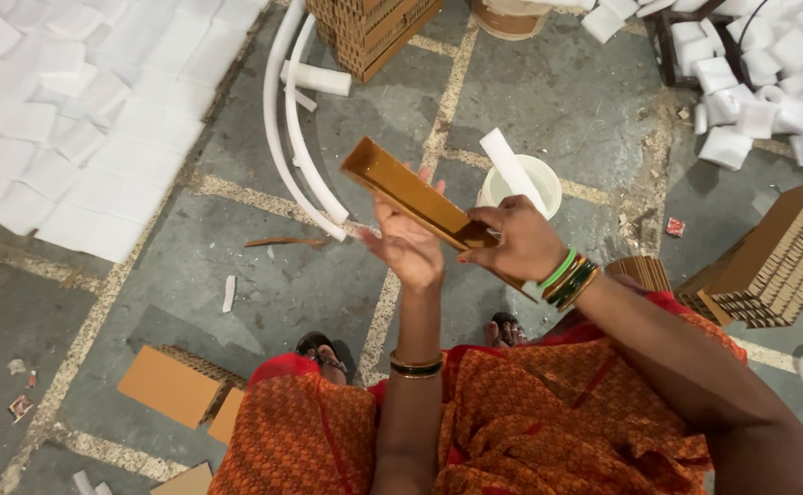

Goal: The person holds a long, thin cardboard piece and uses a white foam block to apply a liquid adhesive from a bucket onto the cardboard surface. The person repeatedly dips the foam into the bucket and rubs it along the cardboard, handling multiple pieces in a repetitive manner.

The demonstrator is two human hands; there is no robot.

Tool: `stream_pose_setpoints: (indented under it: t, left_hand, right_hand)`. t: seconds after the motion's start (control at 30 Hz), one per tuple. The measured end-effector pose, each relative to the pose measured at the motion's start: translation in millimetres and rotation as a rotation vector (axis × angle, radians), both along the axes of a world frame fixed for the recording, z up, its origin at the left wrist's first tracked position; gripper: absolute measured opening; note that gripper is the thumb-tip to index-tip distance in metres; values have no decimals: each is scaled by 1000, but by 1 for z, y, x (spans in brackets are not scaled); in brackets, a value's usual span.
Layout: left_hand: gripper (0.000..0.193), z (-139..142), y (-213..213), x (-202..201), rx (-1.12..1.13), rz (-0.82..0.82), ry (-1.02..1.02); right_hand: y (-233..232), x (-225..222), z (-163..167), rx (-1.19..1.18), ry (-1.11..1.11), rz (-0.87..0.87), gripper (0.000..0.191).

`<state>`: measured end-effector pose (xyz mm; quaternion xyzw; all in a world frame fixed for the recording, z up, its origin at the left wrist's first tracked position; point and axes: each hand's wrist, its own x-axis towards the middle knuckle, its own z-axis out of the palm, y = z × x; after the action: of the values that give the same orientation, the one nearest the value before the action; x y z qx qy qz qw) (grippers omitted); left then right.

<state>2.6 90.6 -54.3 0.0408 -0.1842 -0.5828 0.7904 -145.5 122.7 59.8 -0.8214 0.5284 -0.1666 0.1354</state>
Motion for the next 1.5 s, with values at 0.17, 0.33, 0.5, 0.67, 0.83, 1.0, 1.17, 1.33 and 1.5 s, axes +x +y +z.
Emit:
stream_pose_setpoints:
  t: [0.17, 0.33, 0.5, 0.67, 0.83, 1.0, 1.17, 1.33, 1.5]
  left_hand:
    - [79, -3, -5, 9, -291, -218, -465]
    - [53, -21, -1, 8, -293, -247, -479]
    - [42, -25, -2, 19, -180, -138, -486]
    - [50, -9, 2, 34, -209, -112, -502]
    - [57, 6, 7, 31, -197, -161, -473]
    - [57, 11, 9, 29, -208, -162, -484]
    - [54, 13, 10, 30, -190, -177, -447]
    - [50, 12, 14, 31, -131, -150, -392]
    - [41, 5, 10, 31, -173, -114, -363]
  right_hand:
    - [-5, -12, 8, 74, -4, 9, 70]
    - [-3, -10, 13, 250, 48, -55, 78]
    - [-14, -27, 20, 387, -148, 85, 115]
    - [-17, -34, 7, 459, -26, 91, 112]
    - [-12, -29, -4, 413, -110, 150, 108]
    - [-11, -25, 0, 481, -104, 93, 89]
    - [-7, -21, 3, 391, -165, 145, 66]
    - [-3, -19, -2, 148, -160, 223, 57]
    - [-3, -21, -13, 251, -227, 167, 47]
